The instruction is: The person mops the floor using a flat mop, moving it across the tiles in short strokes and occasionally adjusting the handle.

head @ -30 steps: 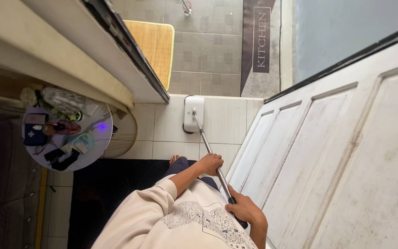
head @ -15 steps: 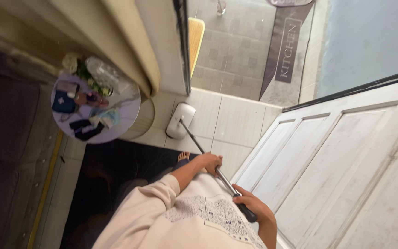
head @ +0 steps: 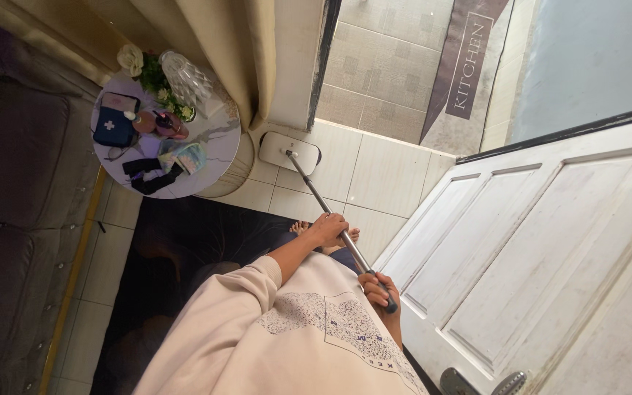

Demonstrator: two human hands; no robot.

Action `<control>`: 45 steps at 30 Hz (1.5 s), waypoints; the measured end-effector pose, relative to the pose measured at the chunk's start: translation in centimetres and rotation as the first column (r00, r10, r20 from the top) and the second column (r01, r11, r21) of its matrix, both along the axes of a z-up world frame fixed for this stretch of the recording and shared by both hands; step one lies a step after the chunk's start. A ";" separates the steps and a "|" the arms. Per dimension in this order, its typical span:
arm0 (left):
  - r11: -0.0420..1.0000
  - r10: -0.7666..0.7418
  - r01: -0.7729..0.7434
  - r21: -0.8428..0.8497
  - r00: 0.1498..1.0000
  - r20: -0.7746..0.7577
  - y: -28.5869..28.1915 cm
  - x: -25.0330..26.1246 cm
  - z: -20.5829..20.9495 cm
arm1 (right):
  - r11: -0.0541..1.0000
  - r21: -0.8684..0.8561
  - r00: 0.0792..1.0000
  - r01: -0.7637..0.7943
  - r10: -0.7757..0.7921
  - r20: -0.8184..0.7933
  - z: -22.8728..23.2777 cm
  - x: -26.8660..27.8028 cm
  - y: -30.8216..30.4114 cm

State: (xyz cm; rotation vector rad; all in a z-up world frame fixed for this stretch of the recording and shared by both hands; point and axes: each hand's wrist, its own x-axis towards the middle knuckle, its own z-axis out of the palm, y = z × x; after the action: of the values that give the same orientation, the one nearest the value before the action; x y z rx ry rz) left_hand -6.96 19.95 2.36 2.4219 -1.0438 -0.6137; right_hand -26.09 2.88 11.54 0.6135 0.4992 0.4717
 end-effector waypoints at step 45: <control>0.941 -0.303 0.310 -0.137 0.951 0.067 -22.6 1.7 -2.4 | -0.303 -0.907 0.726 -0.292 0.548 -0.416 12.3 7.3 -15.5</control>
State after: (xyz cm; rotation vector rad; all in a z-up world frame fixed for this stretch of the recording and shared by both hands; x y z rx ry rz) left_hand -5.28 -2.67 0.00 2.1725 -1.4496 -0.5614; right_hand -18.76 -12.63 23.83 -1.3072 0.7468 0.6904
